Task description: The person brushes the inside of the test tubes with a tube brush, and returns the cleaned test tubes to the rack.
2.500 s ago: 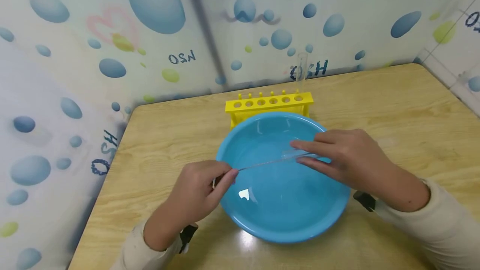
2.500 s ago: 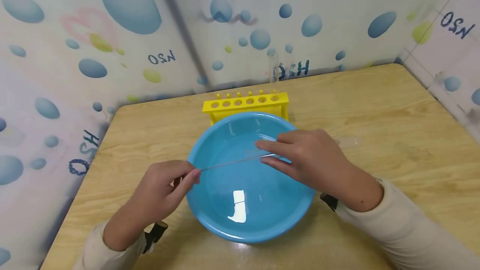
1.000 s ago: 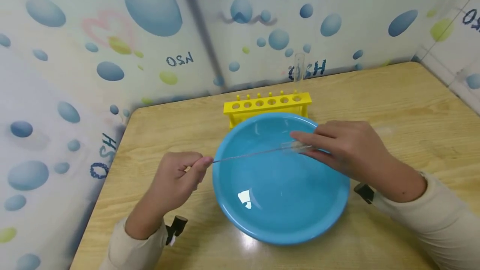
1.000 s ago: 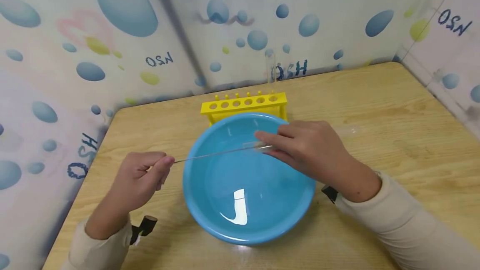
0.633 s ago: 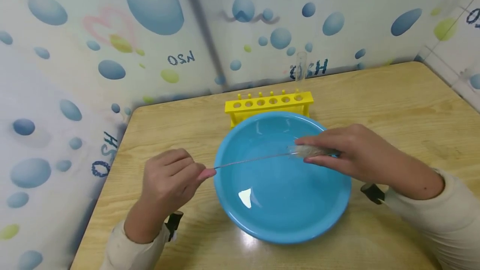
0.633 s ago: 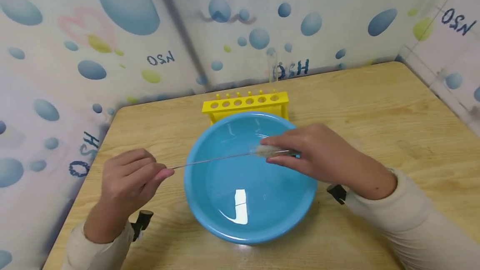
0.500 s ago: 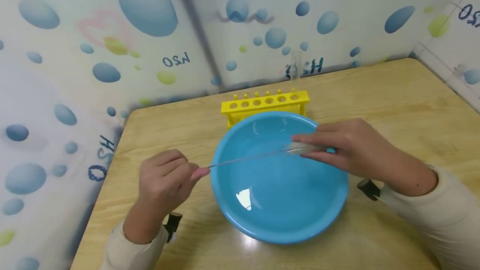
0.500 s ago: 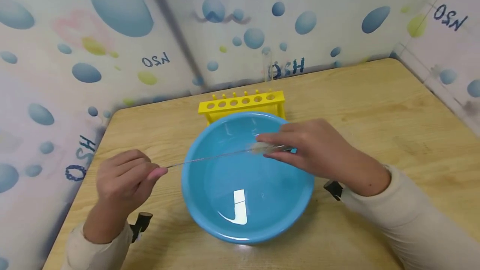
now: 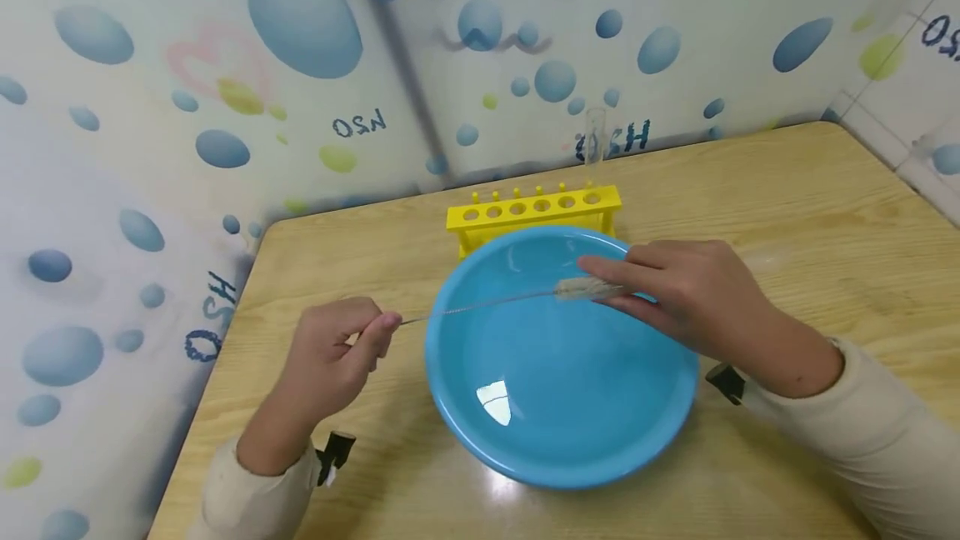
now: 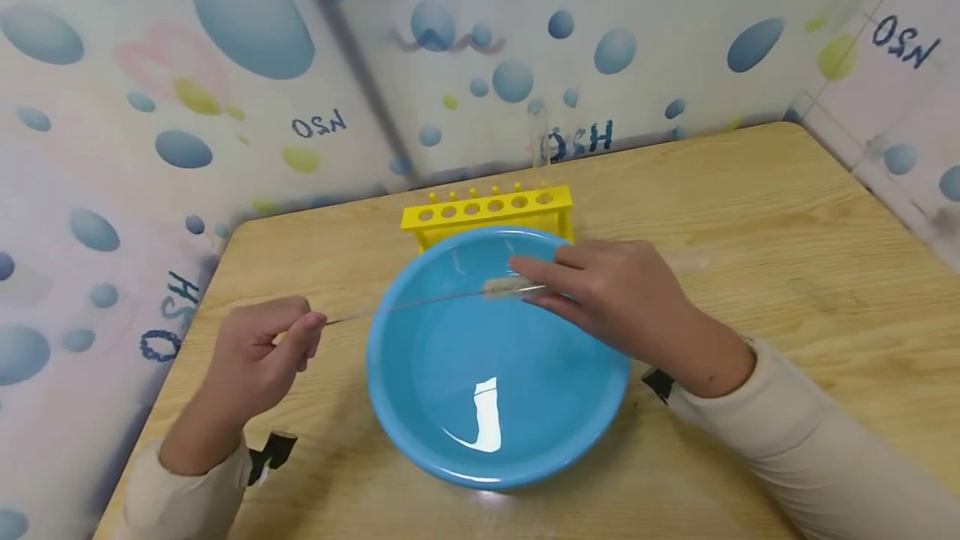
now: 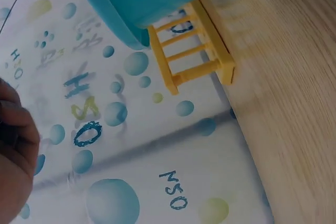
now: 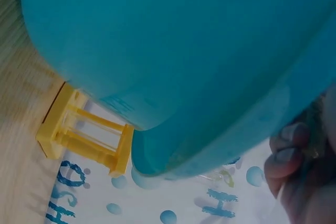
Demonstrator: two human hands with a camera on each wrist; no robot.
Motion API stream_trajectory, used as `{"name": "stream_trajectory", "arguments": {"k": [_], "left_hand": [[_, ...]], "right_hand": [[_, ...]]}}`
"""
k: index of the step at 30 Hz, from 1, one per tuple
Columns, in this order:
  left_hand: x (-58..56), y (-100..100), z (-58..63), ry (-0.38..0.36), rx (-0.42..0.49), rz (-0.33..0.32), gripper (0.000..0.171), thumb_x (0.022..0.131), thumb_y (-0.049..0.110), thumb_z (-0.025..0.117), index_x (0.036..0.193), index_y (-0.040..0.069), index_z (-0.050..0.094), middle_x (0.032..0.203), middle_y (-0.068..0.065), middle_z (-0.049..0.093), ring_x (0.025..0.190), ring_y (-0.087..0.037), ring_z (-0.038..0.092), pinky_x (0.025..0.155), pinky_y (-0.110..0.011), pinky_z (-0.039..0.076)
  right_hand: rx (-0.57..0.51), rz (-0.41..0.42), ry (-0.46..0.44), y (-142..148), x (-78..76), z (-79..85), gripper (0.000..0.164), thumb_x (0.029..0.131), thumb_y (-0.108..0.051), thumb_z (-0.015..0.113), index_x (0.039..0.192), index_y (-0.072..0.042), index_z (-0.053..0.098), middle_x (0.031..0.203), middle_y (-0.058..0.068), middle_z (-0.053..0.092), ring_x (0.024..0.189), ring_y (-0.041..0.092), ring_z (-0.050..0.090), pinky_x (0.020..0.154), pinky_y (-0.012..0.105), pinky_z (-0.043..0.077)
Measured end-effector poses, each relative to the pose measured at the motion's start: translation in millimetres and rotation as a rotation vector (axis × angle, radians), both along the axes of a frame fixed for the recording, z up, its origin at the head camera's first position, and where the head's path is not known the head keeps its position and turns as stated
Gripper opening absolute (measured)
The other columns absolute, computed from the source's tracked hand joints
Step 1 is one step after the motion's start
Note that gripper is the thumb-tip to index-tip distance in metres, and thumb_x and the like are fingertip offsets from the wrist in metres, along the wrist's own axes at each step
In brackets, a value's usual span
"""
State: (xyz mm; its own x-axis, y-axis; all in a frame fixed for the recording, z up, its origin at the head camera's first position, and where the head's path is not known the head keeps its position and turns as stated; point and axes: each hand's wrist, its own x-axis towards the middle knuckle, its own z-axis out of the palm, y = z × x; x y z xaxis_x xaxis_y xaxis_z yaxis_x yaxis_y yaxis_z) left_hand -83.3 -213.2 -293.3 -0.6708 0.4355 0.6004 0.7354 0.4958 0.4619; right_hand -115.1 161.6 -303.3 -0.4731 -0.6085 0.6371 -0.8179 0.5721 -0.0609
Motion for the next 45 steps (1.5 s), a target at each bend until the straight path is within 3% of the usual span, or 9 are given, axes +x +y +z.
{"name": "stream_trajectory", "arguments": {"k": [6, 12, 16, 20, 27, 30, 36, 41, 45], "left_hand": [[3.2, 1, -1.1, 0.486, -0.087, 0.032, 0.055, 0.104, 0.034, 0.054, 0.052, 0.015, 0.051, 0.046, 0.006, 0.041, 0.046, -0.008, 0.04, 0.043, -0.017, 0.034], [8.2, 5, 4.7, 0.642, -0.056, -0.001, 0.058, 0.103, 0.029, 0.057, 0.05, 0.01, 0.049, 0.042, 0.002, 0.039, 0.042, -0.012, 0.038, 0.039, -0.02, 0.035], [9.5, -3, 2.9, 0.527, -0.056, 0.012, 0.055, 0.103, 0.031, 0.056, 0.052, 0.012, 0.05, 0.045, 0.005, 0.039, 0.044, -0.007, 0.034, 0.041, -0.015, 0.029], [9.3, -16, -3.4, 0.278, -0.015, 0.021, 0.051, 0.103, 0.034, 0.055, 0.056, 0.018, 0.051, 0.049, 0.008, 0.041, 0.045, -0.001, 0.034, 0.044, -0.012, 0.03], [16.2, -26, -4.0, -0.211, 0.026, 0.107, 0.049, 0.102, 0.007, 0.056, 0.055, 0.02, 0.048, 0.046, 0.007, 0.044, 0.04, 0.001, 0.038, 0.044, -0.019, 0.038], [18.5, -27, -3.4, -0.269, 0.024, 0.141, 0.048, 0.1, 0.002, 0.056, 0.056, 0.02, 0.049, 0.047, 0.007, 0.045, 0.04, 0.0, 0.039, 0.043, -0.02, 0.038], [17.1, -29, -6.6, 0.131, -0.118, 0.081, 0.046, 0.103, 0.03, 0.056, 0.059, 0.021, 0.053, 0.052, 0.01, 0.043, 0.048, 0.003, 0.033, 0.046, -0.012, 0.032], [15.6, -28, -4.2, 0.415, -0.165, 0.084, 0.052, 0.103, 0.037, 0.055, 0.055, 0.015, 0.056, 0.048, 0.008, 0.042, 0.047, -0.003, 0.032, 0.044, -0.013, 0.027], [12.7, -29, -5.9, 0.494, -0.175, 0.081, 0.053, 0.102, 0.037, 0.056, 0.056, 0.011, 0.06, 0.047, 0.004, 0.047, 0.045, -0.008, 0.036, 0.043, -0.017, 0.031]], "right_hand": [[0.001, 0.063, -0.242, 2, -0.8, 0.3, 0.046, 0.097, -0.05, 0.058, 0.13, -0.02, 0.068, 0.084, -0.011, 0.073, 0.065, 0.0, 0.057, 0.054, 0.015, 0.045], [0.027, 0.13, -0.384, 6, -1.4, 2.4, 0.051, 0.08, -0.018, 0.084, 0.129, -0.02, 0.069, 0.091, -0.016, 0.074, 0.072, -0.006, 0.058, 0.058, 0.014, 0.048], [0.036, 0.1, -0.245, 7, -2.8, 1.4, 0.039, 0.096, -0.045, 0.064, 0.126, -0.022, 0.071, 0.077, -0.014, 0.068, 0.063, -0.004, 0.051, 0.052, 0.014, 0.041], [0.047, 0.043, -0.073, 7, -4.0, 0.0, 0.06, 0.102, -0.058, 0.03, 0.124, -0.022, 0.072, 0.068, -0.008, 0.06, 0.056, 0.001, 0.045, 0.047, 0.015, 0.035], [0.053, 0.008, 0.012, 7, -6.0, -1.4, 0.06, 0.105, -0.055, 0.027, 0.124, -0.021, 0.071, 0.066, -0.003, 0.057, 0.054, 0.006, 0.042, 0.046, 0.019, 0.034], [0.051, 0.012, -0.002, 7, -7.1, -1.3, 0.058, 0.104, -0.055, 0.029, 0.124, -0.021, 0.072, 0.067, -0.004, 0.058, 0.054, 0.005, 0.043, 0.046, 0.018, 0.034], [0.074, 0.043, -0.315, 8, -8.3, 2.1, 0.043, 0.082, -0.028, 0.083, 0.123, -0.02, 0.072, 0.081, -0.011, 0.073, 0.064, -0.002, 0.058, 0.052, 0.015, 0.044], [0.091, 0.049, -0.556, 10, -9.1, 8.0, 0.039, 0.084, -0.023, 0.082, 0.122, -0.023, 0.072, 0.085, -0.016, 0.073, 0.063, -0.004, 0.049, 0.053, 0.016, 0.044], [0.074, 0.05, -0.558, 12, -7.0, 6.7, 0.039, 0.084, -0.023, 0.082, 0.121, -0.025, 0.073, 0.081, -0.019, 0.069, 0.062, -0.004, 0.045, 0.052, 0.017, 0.041]]}}
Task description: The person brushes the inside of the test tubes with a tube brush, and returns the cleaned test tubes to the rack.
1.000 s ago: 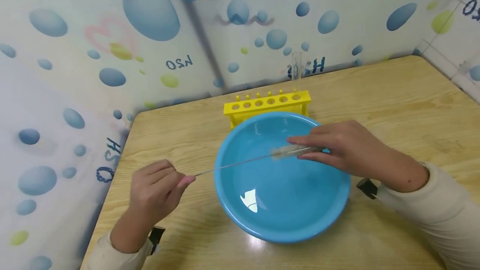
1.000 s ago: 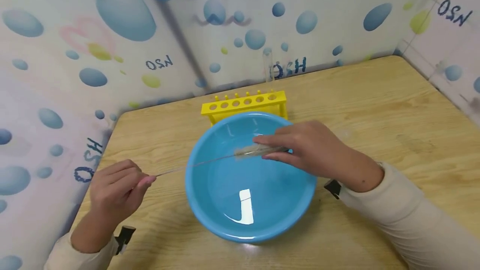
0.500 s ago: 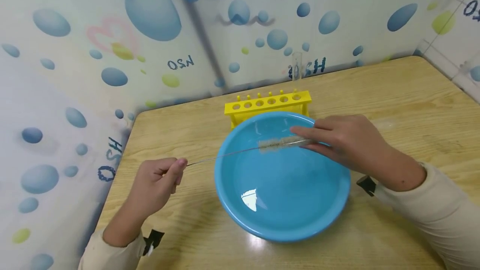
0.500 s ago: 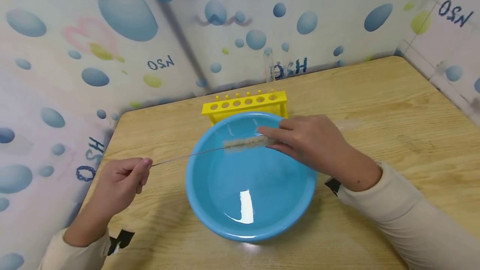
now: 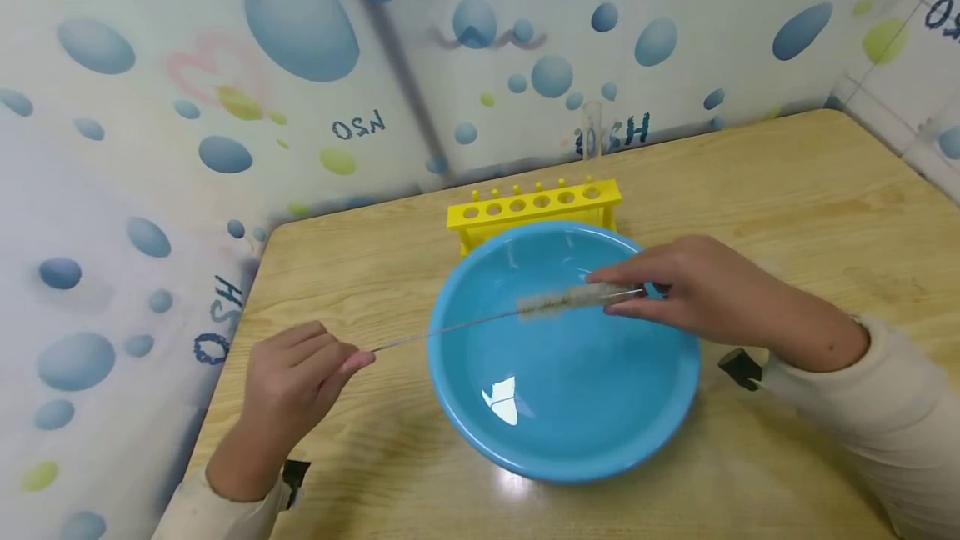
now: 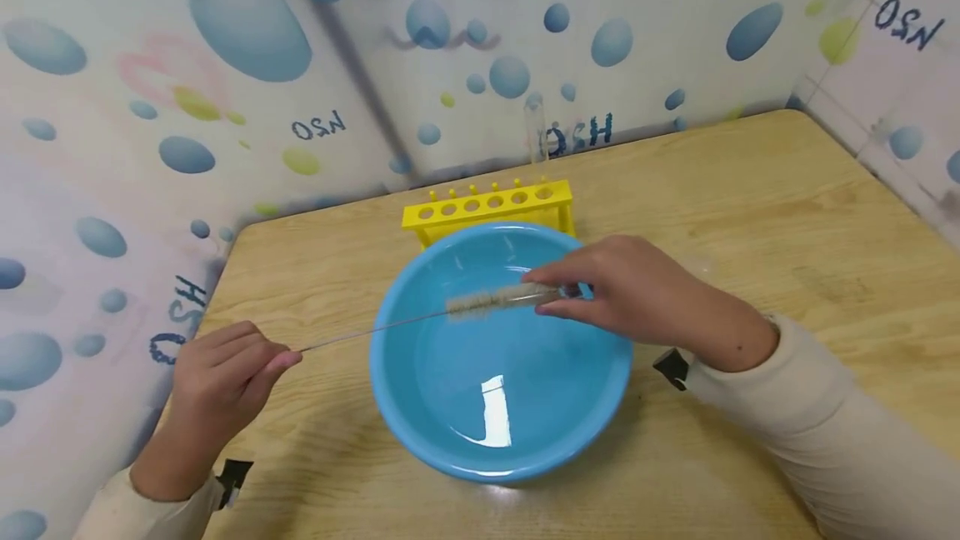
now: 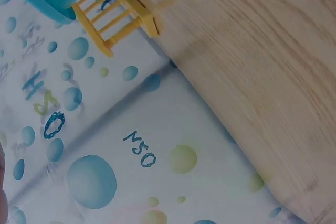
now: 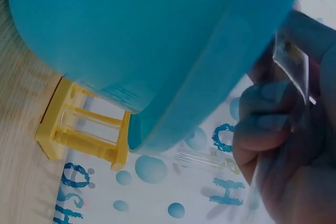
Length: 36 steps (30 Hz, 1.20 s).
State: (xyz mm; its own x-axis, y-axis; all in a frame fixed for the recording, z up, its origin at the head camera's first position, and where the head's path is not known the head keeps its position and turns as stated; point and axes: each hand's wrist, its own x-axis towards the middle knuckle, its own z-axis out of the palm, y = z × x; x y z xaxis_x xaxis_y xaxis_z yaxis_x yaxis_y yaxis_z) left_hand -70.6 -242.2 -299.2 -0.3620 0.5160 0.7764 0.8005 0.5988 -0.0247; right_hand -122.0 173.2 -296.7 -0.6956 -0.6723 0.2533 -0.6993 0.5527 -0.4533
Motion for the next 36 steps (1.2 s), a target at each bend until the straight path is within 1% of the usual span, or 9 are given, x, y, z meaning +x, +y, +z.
{"name": "stream_trajectory", "arguments": {"k": [3, 9, 13, 16, 22, 25, 28, 31, 36], "left_hand": [[-0.3, -5, -4.2, -0.12, -0.005, 0.029, 0.051, 0.102, 0.038, 0.054, 0.058, 0.014, 0.06, 0.05, 0.005, 0.049, 0.047, -0.004, 0.037, 0.046, -0.017, 0.035], [5.8, -12, -6.7, -0.691, 0.107, 0.089, 0.043, 0.102, 0.009, 0.057, 0.061, 0.022, 0.052, 0.049, 0.011, 0.042, 0.044, 0.005, 0.031, 0.046, -0.016, 0.036], [7.8, -14, -6.7, -0.82, 0.139, 0.121, 0.046, 0.1, 0.001, 0.056, 0.06, 0.022, 0.05, 0.048, 0.01, 0.04, 0.042, 0.002, 0.031, 0.043, -0.02, 0.035], [5.4, -15, -8.4, -0.669, 0.081, 0.104, 0.042, 0.102, 0.014, 0.059, 0.061, 0.022, 0.052, 0.051, 0.01, 0.041, 0.046, 0.003, 0.031, 0.047, -0.017, 0.035], [-1.6, -12, -10.5, -0.106, -0.049, 0.107, 0.051, 0.101, 0.042, 0.055, 0.057, 0.016, 0.061, 0.049, 0.007, 0.046, 0.047, -0.002, 0.032, 0.043, -0.015, 0.028], [-1.9, -10, -8.4, 0.005, -0.032, 0.08, 0.053, 0.101, 0.039, 0.056, 0.057, 0.011, 0.064, 0.048, 0.003, 0.051, 0.044, -0.007, 0.038, 0.042, -0.018, 0.032], [-1.2, -9, -7.4, 0.026, -0.015, 0.069, 0.054, 0.101, 0.038, 0.056, 0.057, 0.01, 0.063, 0.048, 0.002, 0.051, 0.043, -0.009, 0.038, 0.042, -0.019, 0.032], [2.1, -10, -7.7, -0.141, 0.02, 0.047, 0.049, 0.102, 0.035, 0.056, 0.059, 0.013, 0.061, 0.05, 0.004, 0.049, 0.046, -0.004, 0.038, 0.044, -0.017, 0.034], [10.9, -8, -1.3, -0.75, 0.116, 0.082, 0.042, 0.104, 0.013, 0.054, 0.063, 0.021, 0.053, 0.052, 0.009, 0.044, 0.044, 0.001, 0.033, 0.045, -0.019, 0.037]], "right_hand": [[-0.003, -0.005, 0.142, -2, 0.2, -2.0, 0.042, 0.079, -0.021, 0.086, 0.119, -0.025, 0.074, 0.076, -0.017, 0.067, 0.062, -0.004, 0.047, 0.05, 0.016, 0.039], [0.027, -0.041, 0.434, -3, -1.5, -2.8, 0.052, 0.068, -0.017, 0.092, 0.117, -0.022, 0.075, 0.069, -0.007, 0.064, 0.058, 0.002, 0.049, 0.05, 0.018, 0.038], [0.027, -0.042, 0.44, -2, -1.6, -4.0, 0.053, 0.068, -0.017, 0.092, 0.118, -0.021, 0.075, 0.069, -0.006, 0.064, 0.058, 0.003, 0.049, 0.05, 0.018, 0.04], [0.014, -0.033, 0.375, -1, -2.4, -5.0, 0.051, 0.07, -0.018, 0.091, 0.118, -0.02, 0.075, 0.075, -0.007, 0.07, 0.06, 0.002, 0.055, 0.051, 0.018, 0.042], [0.028, -0.057, 0.174, 3, -0.7, -1.3, 0.042, 0.078, -0.021, 0.086, 0.119, -0.021, 0.074, 0.086, -0.009, 0.075, 0.063, -0.001, 0.054, 0.052, 0.017, 0.043], [0.031, -0.066, 0.101, 4, 0.8, 2.3, 0.039, 0.081, -0.022, 0.084, 0.119, -0.021, 0.074, 0.089, -0.009, 0.075, 0.063, -0.002, 0.05, 0.053, 0.017, 0.044], [0.032, -0.063, 0.078, 5, 0.7, 4.3, 0.038, 0.082, -0.022, 0.084, 0.119, -0.022, 0.074, 0.089, -0.009, 0.075, 0.063, -0.001, 0.05, 0.053, 0.017, 0.044], [0.033, -0.06, 0.134, 5, -0.7, 4.5, 0.038, 0.081, -0.022, 0.085, 0.117, -0.023, 0.075, 0.087, -0.009, 0.074, 0.064, -0.001, 0.051, 0.053, 0.017, 0.045], [0.034, -0.049, 0.373, 5, -2.2, 1.6, 0.047, 0.071, -0.02, 0.09, 0.116, -0.021, 0.076, 0.075, -0.007, 0.068, 0.06, 0.0, 0.051, 0.051, 0.017, 0.042]]}}
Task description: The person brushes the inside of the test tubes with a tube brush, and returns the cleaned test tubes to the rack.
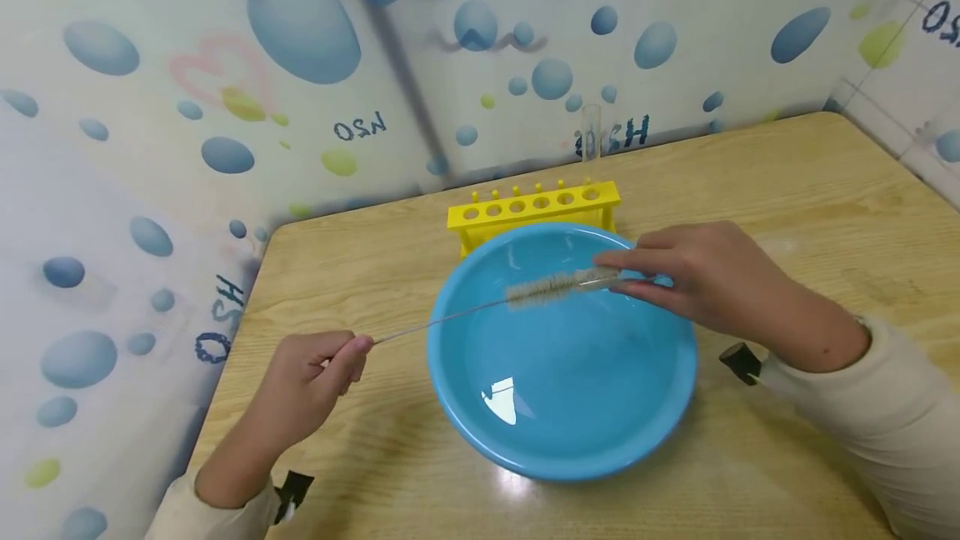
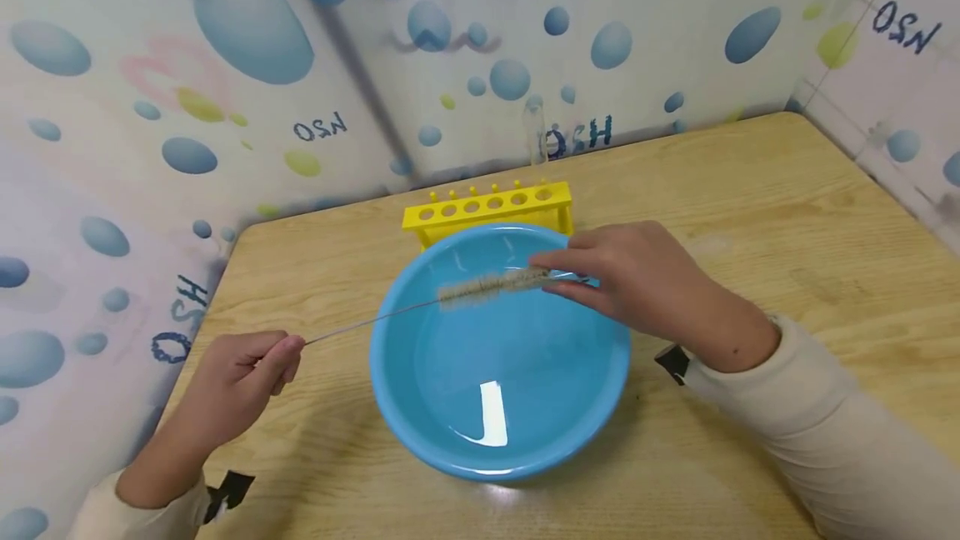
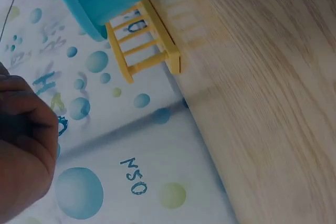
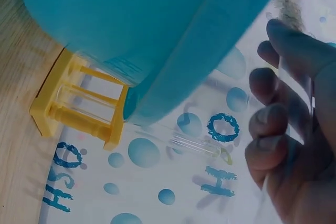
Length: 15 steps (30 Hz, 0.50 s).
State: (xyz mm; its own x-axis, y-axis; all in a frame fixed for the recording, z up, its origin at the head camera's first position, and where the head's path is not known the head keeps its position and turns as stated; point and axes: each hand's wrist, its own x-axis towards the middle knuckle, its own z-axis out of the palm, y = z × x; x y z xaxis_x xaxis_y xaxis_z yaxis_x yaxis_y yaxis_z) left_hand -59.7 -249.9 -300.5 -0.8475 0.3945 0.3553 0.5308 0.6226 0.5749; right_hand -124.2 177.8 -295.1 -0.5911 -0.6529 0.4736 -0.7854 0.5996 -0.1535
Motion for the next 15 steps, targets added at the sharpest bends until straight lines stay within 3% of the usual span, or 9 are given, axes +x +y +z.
{"name": "stream_trajectory", "arguments": {"k": [2, 4, 6, 7, 8, 10, 15], "left_hand": [[1.1, 1, 5.1, -0.208, 0.009, 0.031, 0.044, 0.106, 0.011, 0.05, 0.062, 0.019, 0.05, 0.05, 0.007, 0.042, 0.041, -0.003, 0.031, 0.043, -0.024, 0.036], [0.9, 2, 9.6, -0.357, 0.018, 0.044, 0.046, 0.108, 0.017, 0.045, 0.062, 0.015, 0.049, 0.049, 0.003, 0.039, 0.04, -0.009, 0.03, 0.042, -0.028, 0.034], [0.7, 3, 11.3, -0.418, 0.038, 0.037, 0.047, 0.109, 0.019, 0.042, 0.063, 0.011, 0.048, 0.049, 0.0, 0.037, 0.04, -0.012, 0.03, 0.042, -0.03, 0.034], [0.9, 4, 11.0, -0.408, 0.041, 0.039, 0.047, 0.109, 0.018, 0.043, 0.063, 0.012, 0.049, 0.049, 0.0, 0.037, 0.04, -0.011, 0.03, 0.042, -0.029, 0.034], [1.3, 4, 9.9, -0.37, 0.045, 0.037, 0.045, 0.108, 0.016, 0.045, 0.063, 0.013, 0.05, 0.049, 0.001, 0.037, 0.04, -0.009, 0.03, 0.041, -0.028, 0.034], [2.0, 6, 6.2, -0.222, 0.049, 0.024, 0.042, 0.105, 0.01, 0.051, 0.064, 0.016, 0.053, 0.05, 0.005, 0.039, 0.041, -0.004, 0.031, 0.042, -0.024, 0.036], [-2.0, 8, -3.9, 0.309, -0.026, -0.031, 0.037, 0.102, 0.022, 0.059, 0.066, 0.016, 0.062, 0.055, 0.008, 0.049, 0.05, 0.002, 0.036, 0.048, -0.014, 0.036]], "right_hand": [[0.002, 0.011, 0.09, 0, -0.3, -1.0, 0.053, 0.068, -0.018, 0.092, 0.118, -0.02, 0.075, 0.071, -0.005, 0.066, 0.059, 0.003, 0.051, 0.049, 0.018, 0.041], [0.002, 0.02, 0.151, 0, -0.4, -1.4, 0.057, 0.065, -0.017, 0.092, 0.119, -0.019, 0.074, 0.07, -0.003, 0.064, 0.058, 0.006, 0.05, 0.049, 0.02, 0.041], [0.001, 0.028, 0.181, 0, -0.3, -1.9, 0.059, 0.064, -0.015, 0.093, 0.12, -0.019, 0.074, 0.071, -0.002, 0.064, 0.058, 0.008, 0.051, 0.048, 0.021, 0.041], [0.002, 0.03, 0.18, 0, -0.1, -2.2, 0.06, 0.064, -0.015, 0.093, 0.121, -0.019, 0.073, 0.072, -0.001, 0.065, 0.058, 0.008, 0.052, 0.048, 0.021, 0.042], [0.003, 0.033, 0.174, 0, 0.1, -2.7, 0.061, 0.064, -0.015, 0.093, 0.122, -0.019, 0.073, 0.073, -0.001, 0.066, 0.058, 0.008, 0.053, 0.048, 0.021, 0.042], [0.007, 0.039, 0.151, 0, 0.5, -3.6, 0.061, 0.064, -0.016, 0.093, 0.122, -0.019, 0.073, 0.074, -0.001, 0.068, 0.058, 0.007, 0.055, 0.049, 0.02, 0.043], [-0.006, 0.077, 0.063, 1, -0.2, -4.6, 0.057, 0.068, -0.016, 0.091, 0.122, -0.017, 0.072, 0.078, -0.004, 0.072, 0.06, 0.004, 0.06, 0.05, 0.017, 0.044]]}}
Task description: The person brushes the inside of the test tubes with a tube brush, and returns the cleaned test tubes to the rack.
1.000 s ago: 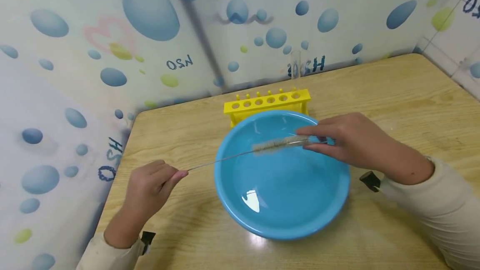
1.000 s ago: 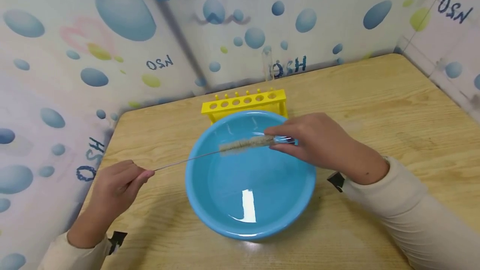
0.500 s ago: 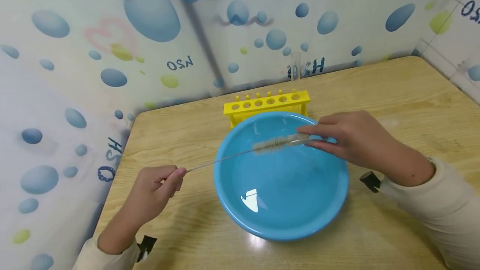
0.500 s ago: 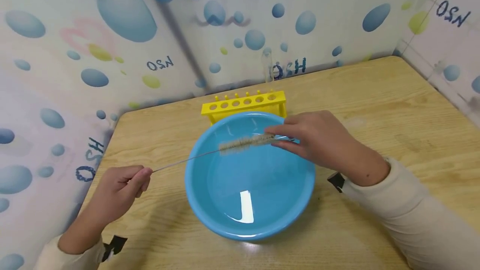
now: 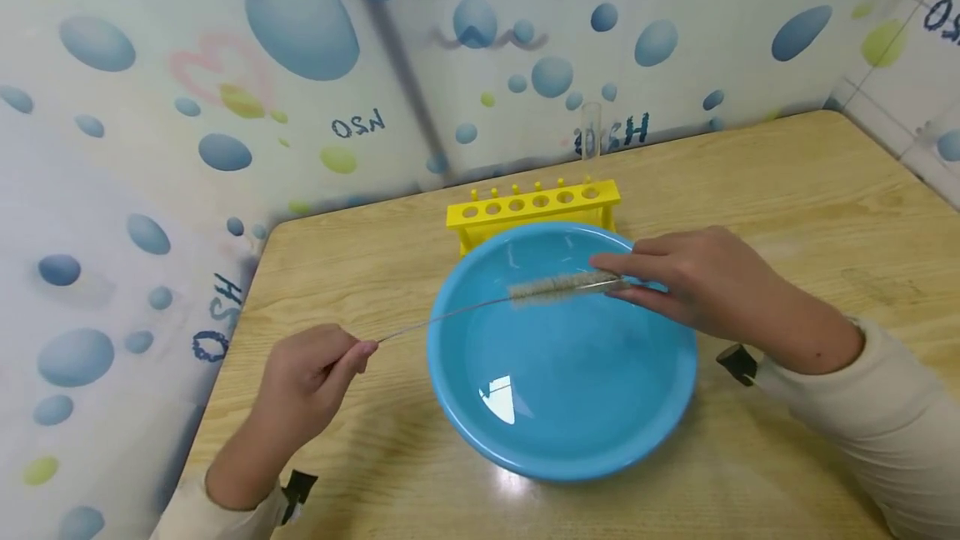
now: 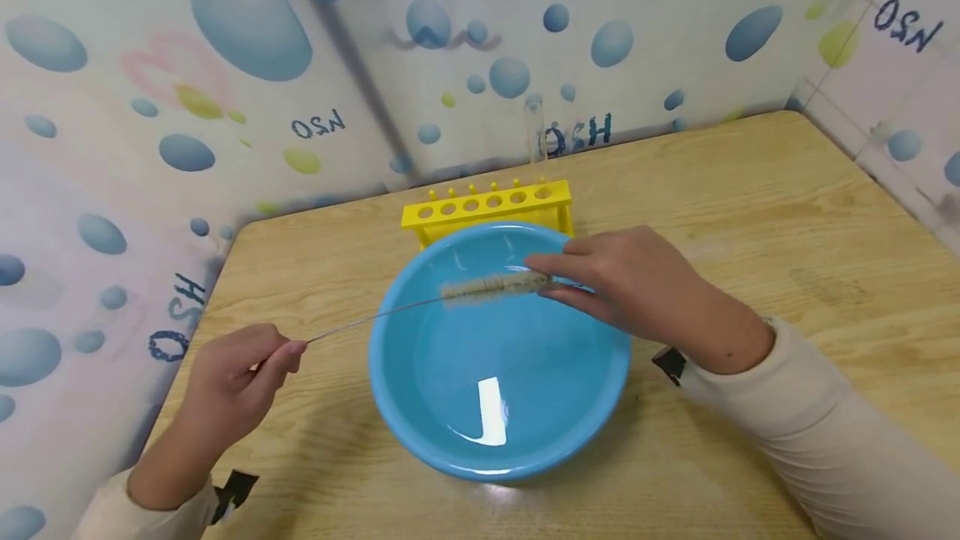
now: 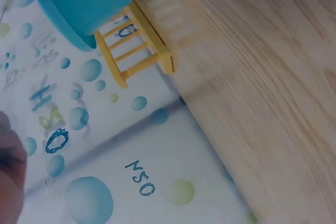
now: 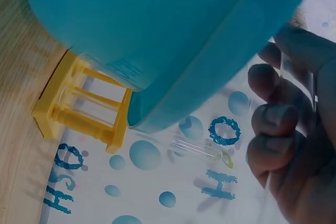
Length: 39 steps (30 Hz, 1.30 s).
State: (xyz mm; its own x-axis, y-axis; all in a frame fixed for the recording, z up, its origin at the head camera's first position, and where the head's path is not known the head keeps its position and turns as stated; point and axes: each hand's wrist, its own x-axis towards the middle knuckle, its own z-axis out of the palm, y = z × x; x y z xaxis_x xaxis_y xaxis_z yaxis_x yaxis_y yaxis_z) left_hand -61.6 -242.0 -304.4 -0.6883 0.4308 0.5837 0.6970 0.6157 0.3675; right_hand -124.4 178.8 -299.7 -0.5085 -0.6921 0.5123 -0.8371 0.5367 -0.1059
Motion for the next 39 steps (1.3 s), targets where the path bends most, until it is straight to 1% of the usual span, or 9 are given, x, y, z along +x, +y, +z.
{"name": "stream_trajectory", "arguments": {"k": [6, 11, 14, 18, 22, 25, 28, 35, 39], "left_hand": [[-4.7, 6, 0.9, 0.441, -0.103, -0.042, 0.051, 0.103, 0.034, 0.056, 0.058, 0.009, 0.063, 0.049, 0.003, 0.05, 0.045, -0.007, 0.038, 0.042, -0.017, 0.034], [-5.6, 13, 5.1, 0.554, -0.077, -0.068, 0.053, 0.102, 0.031, 0.058, 0.056, 0.006, 0.061, 0.047, 0.0, 0.05, 0.043, -0.012, 0.041, 0.04, -0.021, 0.037], [-3.6, 11, -0.1, 0.402, -0.073, -0.046, 0.051, 0.103, 0.033, 0.055, 0.059, 0.009, 0.061, 0.05, 0.004, 0.049, 0.046, -0.006, 0.038, 0.042, -0.016, 0.035], [1.1, 11, -4.1, -0.016, -0.007, -0.017, 0.04, 0.103, 0.02, 0.057, 0.063, 0.016, 0.058, 0.053, 0.009, 0.047, 0.049, 0.003, 0.036, 0.045, -0.013, 0.034], [5.4, 15, 1.2, -0.42, 0.062, 0.048, 0.042, 0.102, 0.009, 0.056, 0.062, 0.02, 0.053, 0.049, 0.01, 0.042, 0.044, 0.002, 0.033, 0.041, -0.02, 0.033], [7.0, 19, 4.2, -0.534, 0.098, 0.085, 0.044, 0.105, 0.012, 0.053, 0.061, 0.02, 0.051, 0.048, 0.009, 0.041, 0.042, -0.002, 0.033, 0.039, -0.023, 0.032], [5.6, 22, 0.4, -0.399, 0.108, 0.051, 0.042, 0.103, 0.012, 0.056, 0.062, 0.019, 0.053, 0.049, 0.008, 0.042, 0.044, 0.0, 0.034, 0.041, -0.02, 0.034], [-5.6, 27, -9.6, 0.333, -0.087, -0.053, 0.048, 0.104, 0.033, 0.055, 0.061, 0.01, 0.062, 0.05, 0.006, 0.047, 0.046, -0.002, 0.035, 0.043, -0.012, 0.031], [-8.7, 30, -7.9, 0.531, -0.133, -0.08, 0.05, 0.103, 0.03, 0.058, 0.059, 0.005, 0.064, 0.048, 0.0, 0.055, 0.042, -0.01, 0.042, 0.041, -0.02, 0.041]], "right_hand": [[-0.05, 0.077, -0.255, -1, 3.2, 1.3, 0.049, 0.075, -0.015, 0.087, 0.122, -0.016, 0.072, 0.094, -0.008, 0.077, 0.072, -0.001, 0.066, 0.056, 0.014, 0.049], [-0.055, 0.097, -0.312, -4, 5.4, 1.9, 0.047, 0.078, -0.016, 0.086, 0.123, -0.017, 0.072, 0.096, -0.01, 0.077, 0.074, -0.003, 0.064, 0.057, 0.012, 0.049], [-0.052, 0.078, -0.208, -5, 4.5, 0.6, 0.038, 0.088, -0.034, 0.077, 0.121, -0.018, 0.073, 0.086, -0.011, 0.074, 0.067, -0.003, 0.06, 0.053, 0.012, 0.045], [-0.045, 0.043, -0.023, -5, 3.3, -3.7, 0.052, 0.101, -0.055, 0.041, 0.118, -0.019, 0.075, 0.075, -0.007, 0.069, 0.059, 0.001, 0.054, 0.049, 0.015, 0.041], [-0.021, 0.007, 0.094, -7, 2.8, -4.1, 0.034, 0.09, -0.038, 0.075, 0.118, -0.019, 0.075, 0.072, -0.003, 0.065, 0.056, 0.005, 0.051, 0.046, 0.018, 0.038], [-0.012, -0.009, 0.093, -8, 3.6, -2.6, 0.055, 0.066, -0.018, 0.091, 0.118, -0.018, 0.074, 0.072, -0.002, 0.065, 0.056, 0.006, 0.052, 0.047, 0.019, 0.04], [-0.01, -0.001, -0.004, -9, 5.7, -3.5, 0.054, 0.068, -0.017, 0.091, 0.119, -0.015, 0.074, 0.077, -0.004, 0.071, 0.059, 0.005, 0.06, 0.051, 0.018, 0.046], [0.028, -0.001, -0.243, -11, 10.1, -3.4, 0.045, 0.08, -0.023, 0.085, 0.123, -0.015, 0.072, 0.088, -0.006, 0.076, 0.068, 0.0, 0.063, 0.058, 0.016, 0.051], [0.029, 0.014, -0.296, -11, 10.1, -2.3, 0.043, 0.083, -0.024, 0.083, 0.124, -0.016, 0.071, 0.093, -0.006, 0.077, 0.07, -0.001, 0.064, 0.062, 0.015, 0.053]]}}
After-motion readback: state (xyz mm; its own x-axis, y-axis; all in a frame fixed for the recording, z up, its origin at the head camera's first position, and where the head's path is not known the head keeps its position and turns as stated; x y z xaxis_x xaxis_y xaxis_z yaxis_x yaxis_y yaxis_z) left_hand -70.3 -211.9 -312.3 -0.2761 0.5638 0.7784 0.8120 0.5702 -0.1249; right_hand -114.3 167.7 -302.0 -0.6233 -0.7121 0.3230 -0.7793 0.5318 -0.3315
